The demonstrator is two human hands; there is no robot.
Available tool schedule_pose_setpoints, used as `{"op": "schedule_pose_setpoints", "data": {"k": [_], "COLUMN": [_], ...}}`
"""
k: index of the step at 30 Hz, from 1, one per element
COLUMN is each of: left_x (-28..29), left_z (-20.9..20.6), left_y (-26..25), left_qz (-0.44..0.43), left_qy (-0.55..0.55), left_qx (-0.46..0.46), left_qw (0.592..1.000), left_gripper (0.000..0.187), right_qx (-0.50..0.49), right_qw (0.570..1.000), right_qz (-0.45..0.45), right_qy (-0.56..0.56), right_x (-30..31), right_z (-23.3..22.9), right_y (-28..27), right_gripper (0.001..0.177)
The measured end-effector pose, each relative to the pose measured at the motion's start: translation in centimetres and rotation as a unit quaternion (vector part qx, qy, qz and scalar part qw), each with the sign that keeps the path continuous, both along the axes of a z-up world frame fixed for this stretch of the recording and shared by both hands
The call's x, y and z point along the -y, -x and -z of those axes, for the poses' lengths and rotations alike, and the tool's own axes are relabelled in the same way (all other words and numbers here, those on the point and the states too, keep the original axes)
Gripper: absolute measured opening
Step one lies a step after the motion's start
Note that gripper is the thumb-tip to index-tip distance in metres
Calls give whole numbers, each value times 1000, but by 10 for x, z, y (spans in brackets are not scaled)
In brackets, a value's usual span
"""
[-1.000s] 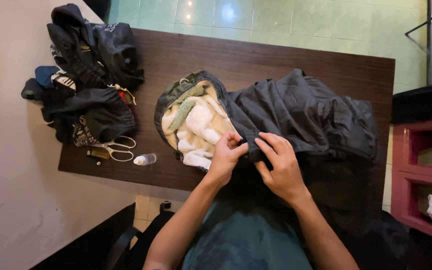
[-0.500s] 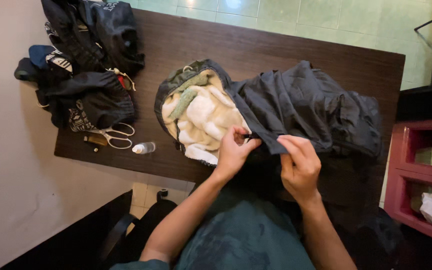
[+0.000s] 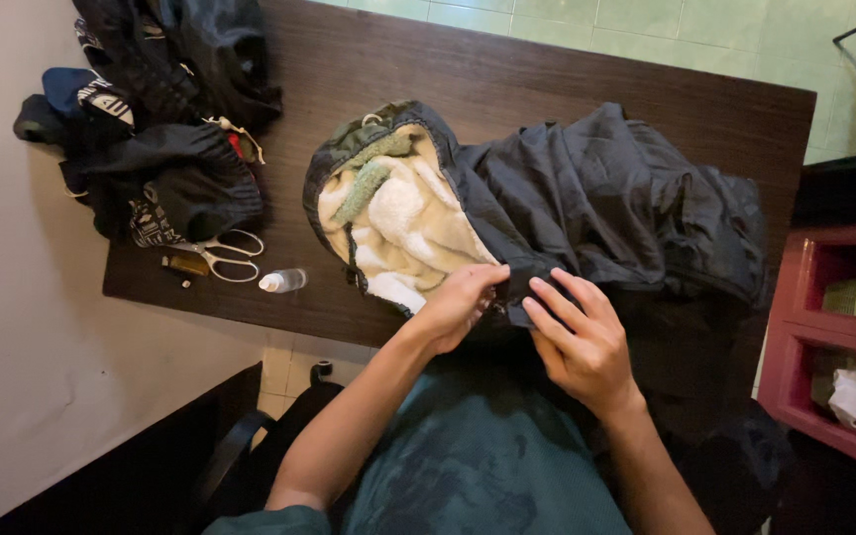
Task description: The person cleans a jacket by hand on a table, first applying a spray from a bottle to specific spots on the white fleece lining and then wiping it with the jacket's black outer material.
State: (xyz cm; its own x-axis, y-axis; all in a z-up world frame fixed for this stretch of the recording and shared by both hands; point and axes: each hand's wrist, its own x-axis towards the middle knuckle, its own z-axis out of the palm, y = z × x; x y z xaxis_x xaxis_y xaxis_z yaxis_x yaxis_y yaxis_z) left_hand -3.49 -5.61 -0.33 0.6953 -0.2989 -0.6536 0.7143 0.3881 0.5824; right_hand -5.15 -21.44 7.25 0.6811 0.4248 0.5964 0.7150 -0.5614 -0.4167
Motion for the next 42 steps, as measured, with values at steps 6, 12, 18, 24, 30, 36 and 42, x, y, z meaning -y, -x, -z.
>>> {"op": "schedule_pose_setpoints", "data": {"k": [6,12,18,24,30,36,42], "left_x": [-5,-7,-16,-20,-21,-25,-25], "left_z": [-34,4,5,-26,-11,2,-4], "left_y": [1,9,18,16,20,20,17], "left_qz": [-33,-61,-20,18,4,-17,-19], "left_qy": [52,106,94,79,105,122,123], "left_qx": [20,135,180,207,198,190,184], "left_qw": [998,983,979,975,975,974,975], "left_gripper": [22,30,28,25,27,28,26], "right_qx": [28,-4,-69,-86,-145,-224,-254], "right_qw": [998,997,992,993,984,967,961], "right_qz": [15,1,23,8,-20,-39,-50], "right_qy": [57,79,-102,-77,-103,-116,-92], "right_x": [-1,-10,-12,-22,-21,-16,-13], "right_z": [0,5,-5,-10,-1,-7,-7], "right_y": [2,11,2,-26,-43,-53,-58], "right_gripper": [23,41,28,31,6,6,14]}}
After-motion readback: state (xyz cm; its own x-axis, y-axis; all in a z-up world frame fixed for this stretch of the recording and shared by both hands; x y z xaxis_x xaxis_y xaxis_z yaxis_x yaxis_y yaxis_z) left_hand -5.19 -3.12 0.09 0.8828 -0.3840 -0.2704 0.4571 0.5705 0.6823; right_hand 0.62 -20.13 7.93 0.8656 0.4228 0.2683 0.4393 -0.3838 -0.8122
